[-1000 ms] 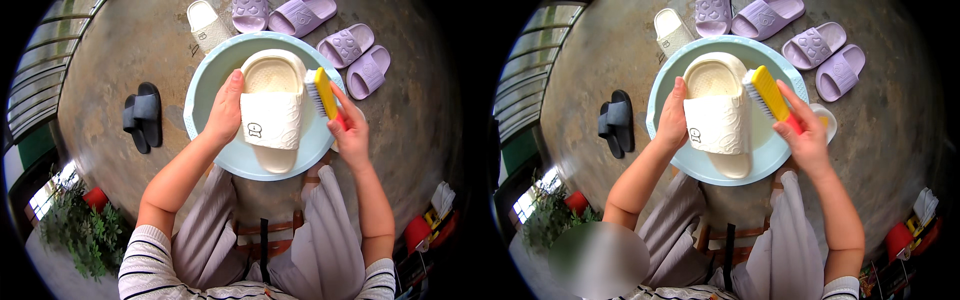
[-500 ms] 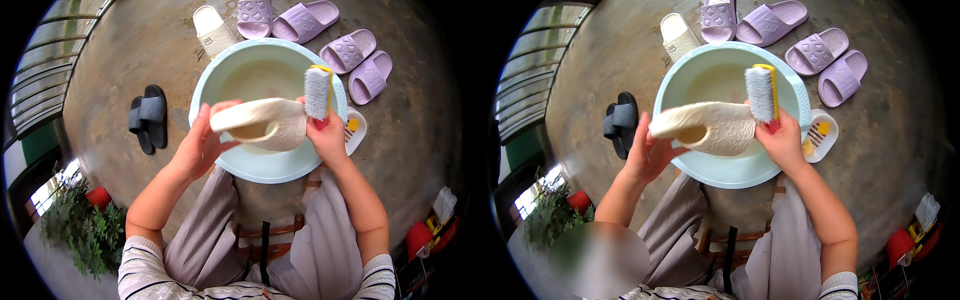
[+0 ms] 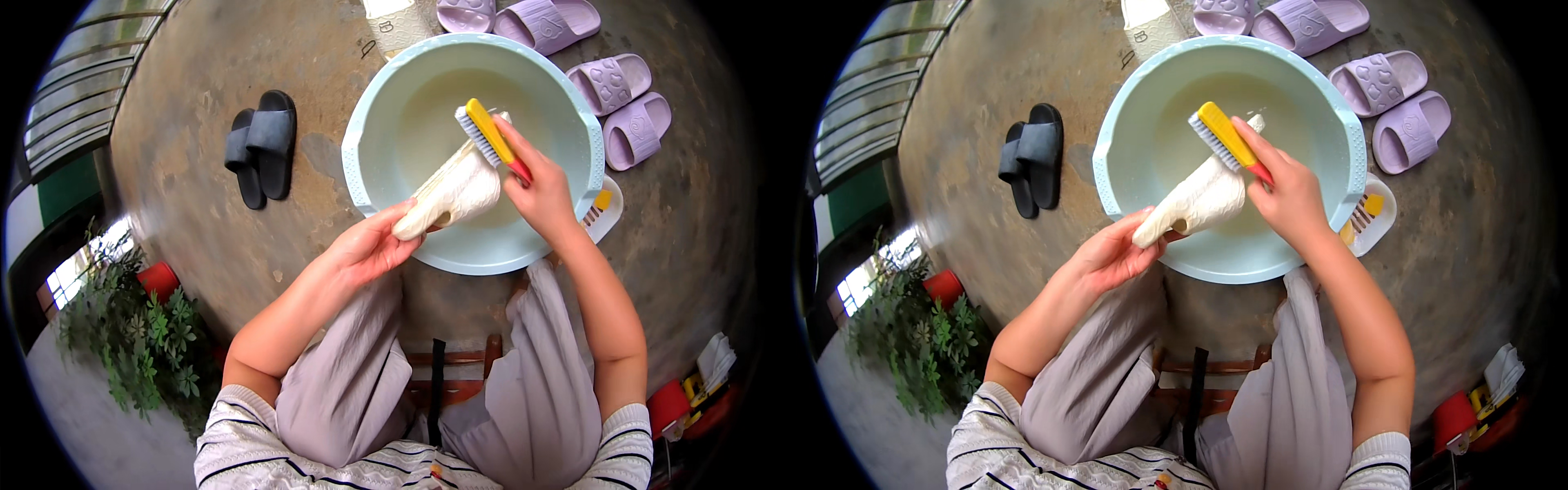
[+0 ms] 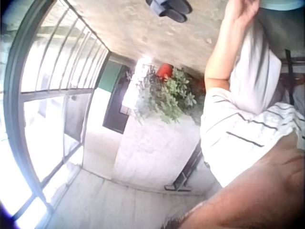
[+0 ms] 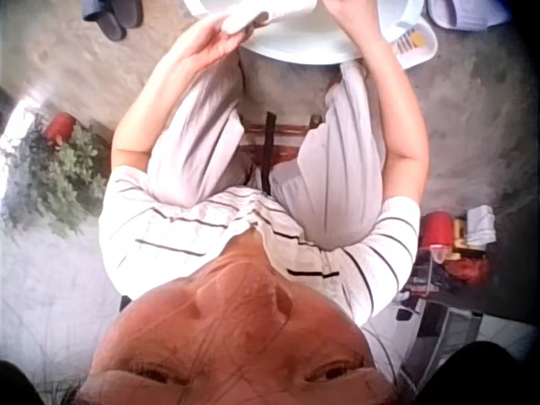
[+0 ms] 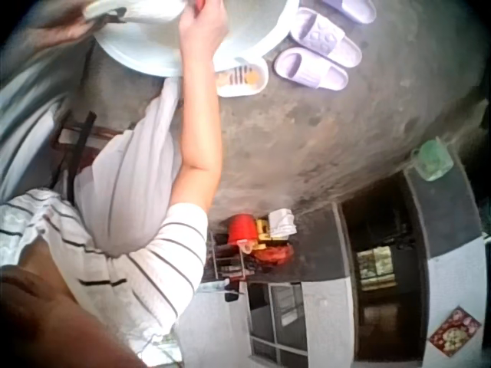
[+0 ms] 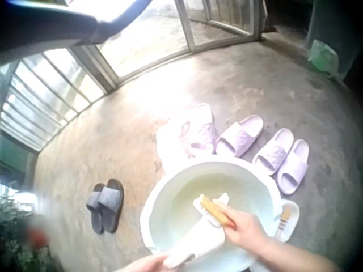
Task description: The person scrubs a white slipper and a black slipper with a yellow brush in a basin of water. They clean the soles and uppers of the slippers, rinsing them in the water between scrubbing sessions.
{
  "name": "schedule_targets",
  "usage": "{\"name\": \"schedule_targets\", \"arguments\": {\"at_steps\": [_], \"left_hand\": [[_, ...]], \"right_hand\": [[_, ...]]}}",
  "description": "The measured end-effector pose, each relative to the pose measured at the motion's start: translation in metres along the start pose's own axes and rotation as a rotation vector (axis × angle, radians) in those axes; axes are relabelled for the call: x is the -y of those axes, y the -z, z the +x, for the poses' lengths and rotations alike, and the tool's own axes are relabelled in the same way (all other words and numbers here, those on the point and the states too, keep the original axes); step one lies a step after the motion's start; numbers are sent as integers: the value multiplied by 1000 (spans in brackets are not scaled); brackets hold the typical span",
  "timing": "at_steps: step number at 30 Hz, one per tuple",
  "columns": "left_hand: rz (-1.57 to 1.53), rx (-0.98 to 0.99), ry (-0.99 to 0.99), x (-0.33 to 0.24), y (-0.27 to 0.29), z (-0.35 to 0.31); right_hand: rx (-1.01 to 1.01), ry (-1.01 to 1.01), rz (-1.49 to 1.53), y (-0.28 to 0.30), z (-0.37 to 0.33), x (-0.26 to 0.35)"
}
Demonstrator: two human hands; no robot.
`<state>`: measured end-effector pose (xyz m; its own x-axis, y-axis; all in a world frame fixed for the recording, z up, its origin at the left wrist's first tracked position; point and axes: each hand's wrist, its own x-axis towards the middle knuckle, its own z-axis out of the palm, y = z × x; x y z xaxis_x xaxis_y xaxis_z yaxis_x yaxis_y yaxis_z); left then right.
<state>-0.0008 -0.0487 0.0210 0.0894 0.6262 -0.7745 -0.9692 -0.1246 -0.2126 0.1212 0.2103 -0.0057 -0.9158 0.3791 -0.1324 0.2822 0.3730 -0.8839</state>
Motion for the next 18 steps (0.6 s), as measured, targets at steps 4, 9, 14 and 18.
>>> {"name": "schedule_targets", "arguments": {"at_steps": [4, 9, 14, 18], "left_hand": [[-63, 35, 8, -7, -3, 10], [-127, 65, 4, -8, -12, 38], [-105, 12, -82, -4, -27, 51], [-94, 11, -93, 1, -40, 52]], "right_hand": [[162, 0, 122, 23, -29, 28], [24, 149, -260, 2, -36, 33], [-8, 210, -194, 4, -19, 21], [-114, 192, -224, 6, -17, 15]]}}
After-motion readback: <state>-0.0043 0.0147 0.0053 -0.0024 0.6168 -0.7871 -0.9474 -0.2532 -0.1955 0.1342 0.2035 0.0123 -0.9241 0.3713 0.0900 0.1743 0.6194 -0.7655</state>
